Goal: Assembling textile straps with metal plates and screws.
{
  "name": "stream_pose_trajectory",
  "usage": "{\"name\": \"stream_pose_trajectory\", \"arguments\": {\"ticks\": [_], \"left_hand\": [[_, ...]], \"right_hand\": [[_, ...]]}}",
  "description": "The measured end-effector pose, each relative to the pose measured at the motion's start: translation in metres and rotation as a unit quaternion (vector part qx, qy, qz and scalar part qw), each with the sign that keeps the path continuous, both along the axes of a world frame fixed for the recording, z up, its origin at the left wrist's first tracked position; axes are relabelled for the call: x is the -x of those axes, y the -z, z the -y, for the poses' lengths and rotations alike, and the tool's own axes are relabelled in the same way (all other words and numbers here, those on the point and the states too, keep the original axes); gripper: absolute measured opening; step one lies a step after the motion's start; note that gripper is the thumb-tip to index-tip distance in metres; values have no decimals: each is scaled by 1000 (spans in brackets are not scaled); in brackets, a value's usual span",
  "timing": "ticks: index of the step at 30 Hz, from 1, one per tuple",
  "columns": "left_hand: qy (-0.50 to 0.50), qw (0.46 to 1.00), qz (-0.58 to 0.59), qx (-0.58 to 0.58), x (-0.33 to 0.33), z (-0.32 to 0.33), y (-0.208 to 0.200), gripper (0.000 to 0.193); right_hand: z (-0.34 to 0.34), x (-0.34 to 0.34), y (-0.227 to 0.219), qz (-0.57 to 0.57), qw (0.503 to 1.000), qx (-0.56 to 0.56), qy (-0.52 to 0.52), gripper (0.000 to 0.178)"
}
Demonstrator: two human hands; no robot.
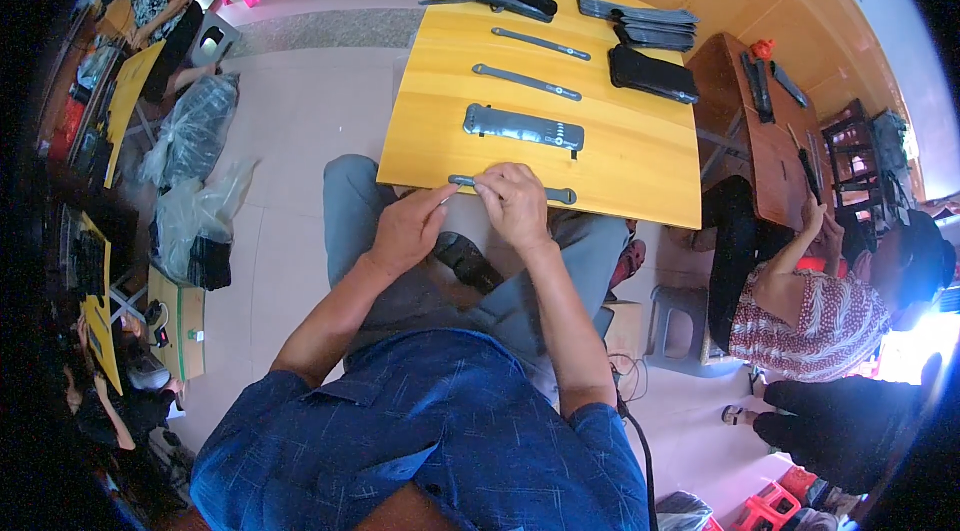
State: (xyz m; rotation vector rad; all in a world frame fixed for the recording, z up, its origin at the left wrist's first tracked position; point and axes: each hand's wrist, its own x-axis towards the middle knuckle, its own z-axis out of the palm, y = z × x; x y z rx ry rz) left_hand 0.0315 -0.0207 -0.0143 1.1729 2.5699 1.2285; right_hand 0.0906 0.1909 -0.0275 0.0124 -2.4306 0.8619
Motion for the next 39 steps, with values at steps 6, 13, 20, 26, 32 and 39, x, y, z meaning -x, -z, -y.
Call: {"name": "stream_pose_trajectory", "arguments": {"ticks": [6,13,20,26,32,39], "left_hand": [[-1,998,-42,39,0,-6,-9,34],[-10,995,-96,-8,4,-12,6,31],[-16,994,-107,-12,3,-15,9,27],[-24,991,-131,25,0,-15,6,27],[-20,992,-126,19,-1,-14,11,31],[-13,993,-118,1,-2,-14,15,35]], "right_hand": [[-3,3,-3,47,998,45,-6,8],[-4,2,-1,43,998,52,-6,9],[-4,2,1,40,998,44,-10,9],[-5,2,-1,43,998,43,-14,9],[-5,2,-1,40,998,34,-16,10],[-4,2,3,30,999,22,-8,10]]}}
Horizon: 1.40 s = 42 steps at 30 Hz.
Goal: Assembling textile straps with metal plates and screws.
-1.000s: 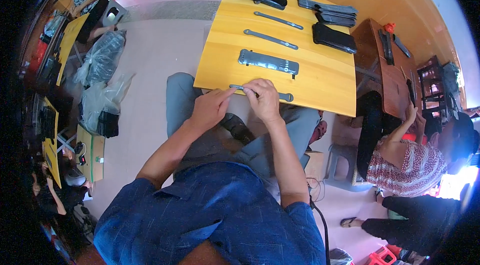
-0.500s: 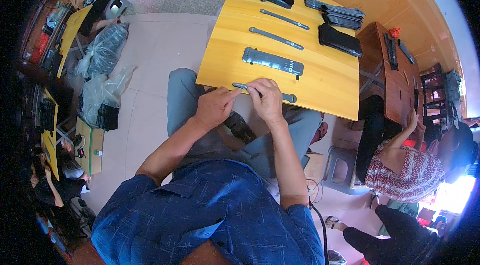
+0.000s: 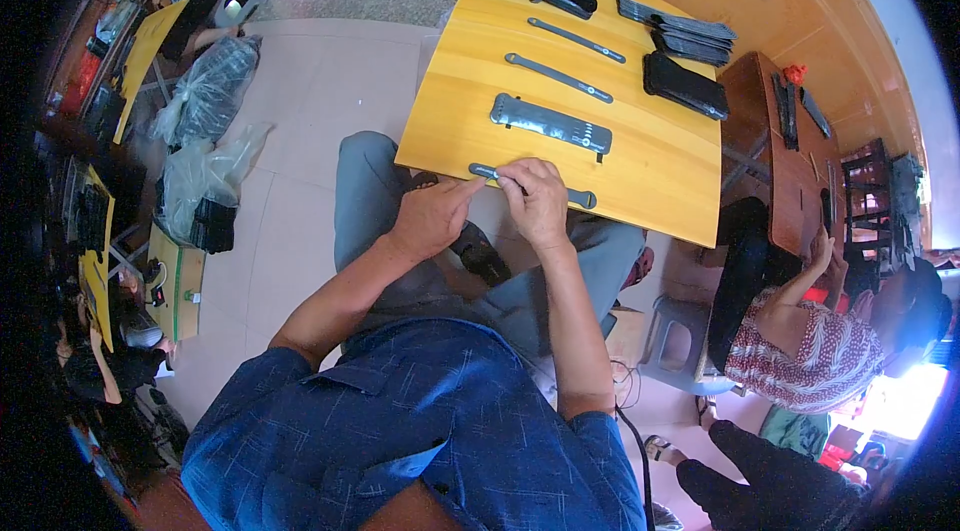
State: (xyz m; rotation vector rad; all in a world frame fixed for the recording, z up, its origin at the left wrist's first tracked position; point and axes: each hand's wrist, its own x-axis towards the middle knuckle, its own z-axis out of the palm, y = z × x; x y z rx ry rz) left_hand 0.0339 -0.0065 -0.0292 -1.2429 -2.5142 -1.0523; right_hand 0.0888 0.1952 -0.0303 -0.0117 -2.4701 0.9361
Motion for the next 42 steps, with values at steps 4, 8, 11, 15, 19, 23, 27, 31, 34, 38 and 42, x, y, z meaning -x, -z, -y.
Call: {"name": "stream_pose_trajectory", "arguments": {"ticks": [4,8,11,15,19,23,27,31,34,38,42], "left_hand": [[5,1000,17,17,-1,1,3,36],[22,999,31,-16,1,-1,11,35],[29,998,22,-47,2,-1,15,36],[14,1000,20,-8,0,1,11,35],[14,996,67,64,0,3,8,35],[20,1000,13,-2,1,1,14,37],[18,1000,8,16,2,1,14,39],[18,1000,6,9,2,1,14,38],[17,1000,8,6,2,1,14,37],[22,1000,11,2,3,1,17,36],[22,999,34,29,2,1,14,39]], "right_hand": [[1,0,-1,2,1000,1,1,10],[1,0,-1,1,1000,3,1,10],[1,0,-1,-2,1000,2,-2,10],[1,0,-2,8,1000,4,0,10],[1,0,-3,11,1000,-3,-1,10],[1,0,-2,8,1000,-2,0,10],[2,-1,-1,8,1000,0,2,10],[1,0,0,6,1000,-2,3,9],[1,0,0,3,1000,-5,2,9],[1,0,0,1,1000,-1,1,10],[2,0,2,-1,1000,-3,2,10]]}}
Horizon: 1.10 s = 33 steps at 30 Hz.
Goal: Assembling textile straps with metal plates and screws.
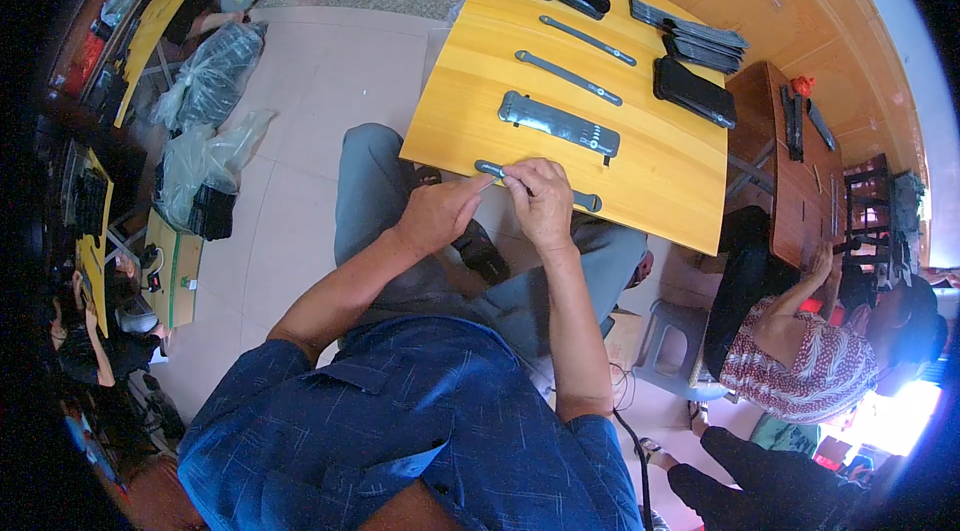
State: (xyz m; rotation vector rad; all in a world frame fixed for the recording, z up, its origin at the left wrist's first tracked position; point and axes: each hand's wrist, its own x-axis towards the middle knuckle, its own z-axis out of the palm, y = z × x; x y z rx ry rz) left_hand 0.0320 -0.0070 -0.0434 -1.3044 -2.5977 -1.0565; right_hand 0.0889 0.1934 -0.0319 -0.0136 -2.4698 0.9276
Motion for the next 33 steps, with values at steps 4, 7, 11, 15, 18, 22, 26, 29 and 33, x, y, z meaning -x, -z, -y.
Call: {"name": "stream_pose_trajectory", "arguments": {"ticks": [4,7,11,15,18,22,26,29,33], "left_hand": [[6,1000,25,-2,-1,-1,-8,41],[7,999,36,-9,-1,-3,-8,39],[-13,996,71,44,-7,-7,-14,46],[-29,995,78,60,-8,-8,-15,49],[-58,991,89,76,-9,-10,-27,55],[-38,989,93,109,-6,-10,-23,60],[-71,986,103,106,-8,-13,-24,63],[-86,984,107,112,-9,-15,-25,64],[-79,978,111,155,-5,-15,-32,62]], "right_hand": [[0,-1,-1,-4,1000,1,-4,10],[1,0,-2,-3,1000,2,1,11],[1,-1,-2,3,1000,11,10,10],[2,1,-3,4,1000,11,8,8],[1,1,-2,5,1000,6,7,9],[0,0,-1,7,1000,8,3,8],[1,-1,0,-8,1000,7,-3,8],[-1,-2,1,-24,1000,1,-17,8],[-1,-3,-1,-38,999,-7,-29,8]]}}
